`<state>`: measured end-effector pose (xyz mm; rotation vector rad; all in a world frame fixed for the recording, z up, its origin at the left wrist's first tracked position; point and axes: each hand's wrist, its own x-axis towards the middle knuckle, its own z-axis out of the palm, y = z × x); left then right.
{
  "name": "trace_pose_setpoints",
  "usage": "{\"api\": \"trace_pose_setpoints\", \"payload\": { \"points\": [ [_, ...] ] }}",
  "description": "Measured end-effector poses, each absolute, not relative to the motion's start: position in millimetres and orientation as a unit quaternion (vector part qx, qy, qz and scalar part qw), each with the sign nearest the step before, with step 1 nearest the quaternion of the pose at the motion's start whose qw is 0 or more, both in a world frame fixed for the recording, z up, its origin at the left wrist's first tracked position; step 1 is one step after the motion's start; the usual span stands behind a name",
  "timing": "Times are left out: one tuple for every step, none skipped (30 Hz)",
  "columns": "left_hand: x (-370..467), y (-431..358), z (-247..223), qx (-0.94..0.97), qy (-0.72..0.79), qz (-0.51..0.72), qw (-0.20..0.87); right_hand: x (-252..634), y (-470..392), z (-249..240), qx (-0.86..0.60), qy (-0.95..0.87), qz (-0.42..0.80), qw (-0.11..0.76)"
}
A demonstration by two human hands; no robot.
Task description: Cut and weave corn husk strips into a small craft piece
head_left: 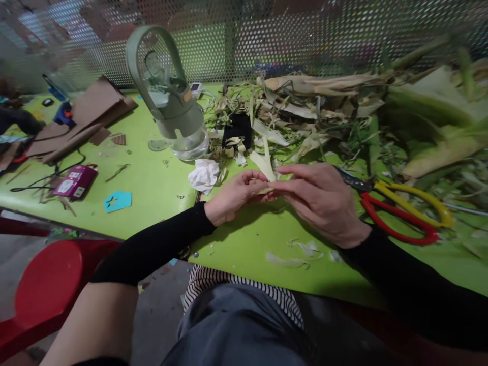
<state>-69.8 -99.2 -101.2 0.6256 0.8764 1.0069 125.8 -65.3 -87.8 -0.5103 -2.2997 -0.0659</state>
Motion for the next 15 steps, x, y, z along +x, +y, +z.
{"api": "trace_pose_setpoints", "payload": {
  "points": [
    [-70.7,-99.0,-102.9,0.306,0.402,0.452,0.735,128.1,-63.3,-86.0,-0.165,-0.917,-0.063,0.358],
    [-71.6,-98.3,-104.7,0.326,0.405,0.443,0.73,130.1,-61.1,-84.3,-0.136,-0.93,-0.083,0.33],
    [-72.4,-97.5,-106.4,0.344,0.409,0.433,0.726,131.8,-59.0,-82.8,-0.119,-0.941,-0.09,0.303],
    [-73.1,-96.4,-107.8,0.357,0.414,0.424,0.722,132.9,-57.1,-81.8,-0.118,-0.95,-0.085,0.278],
    [-73.4,-95.4,-108.9,0.366,0.418,0.419,0.718,133.4,-55.6,-81.1,-0.133,-0.955,-0.067,0.257],
    [-73.5,-94.6,-109.4,0.373,0.42,0.418,0.714,133.2,-54.6,-81.0,-0.155,-0.957,-0.04,0.243],
    [-73.2,-94.0,-109.4,0.382,0.42,0.42,0.708,132.4,-54.0,-81.2,-0.18,-0.955,-0.005,0.235],
    [-72.6,-93.7,-109.0,0.395,0.416,0.425,0.7,131.1,-54.1,-81.8,-0.204,-0.949,0.034,0.236],
    [-71.8,-93.9,-108.3,0.411,0.41,0.432,0.69,129.4,-54.6,-82.5,-0.222,-0.941,0.072,0.246],
    [-70.8,-94.4,-107.5,0.429,0.402,0.44,0.679,127.6,-55.6,-83.3,-0.235,-0.93,0.109,0.262],
    [-69.8,-95.3,-106.7,0.447,0.394,0.447,0.667,125.8,-57.0,-83.9,-0.248,-0.916,0.144,0.281],
    [-68.7,-96.4,-106.1,0.463,0.387,0.456,0.654,124.2,-58.5,-84.4,-0.266,-0.899,0.176,0.299],
    [-67.8,-97.6,-105.8,0.477,0.385,0.465,0.639,122.8,-60.1,-84.6,-0.289,-0.88,0.208,0.314],
    [-67.0,-98.9,-105.7,0.492,0.386,0.471,0.622,121.8,-61.6,-84.5,-0.314,-0.859,0.238,0.327],
    [-66.4,-100.2,-105.9,0.506,0.39,0.475,0.605,121.1,-62.9,-84.3,-0.34,-0.836,0.267,0.337]
  ]
}}
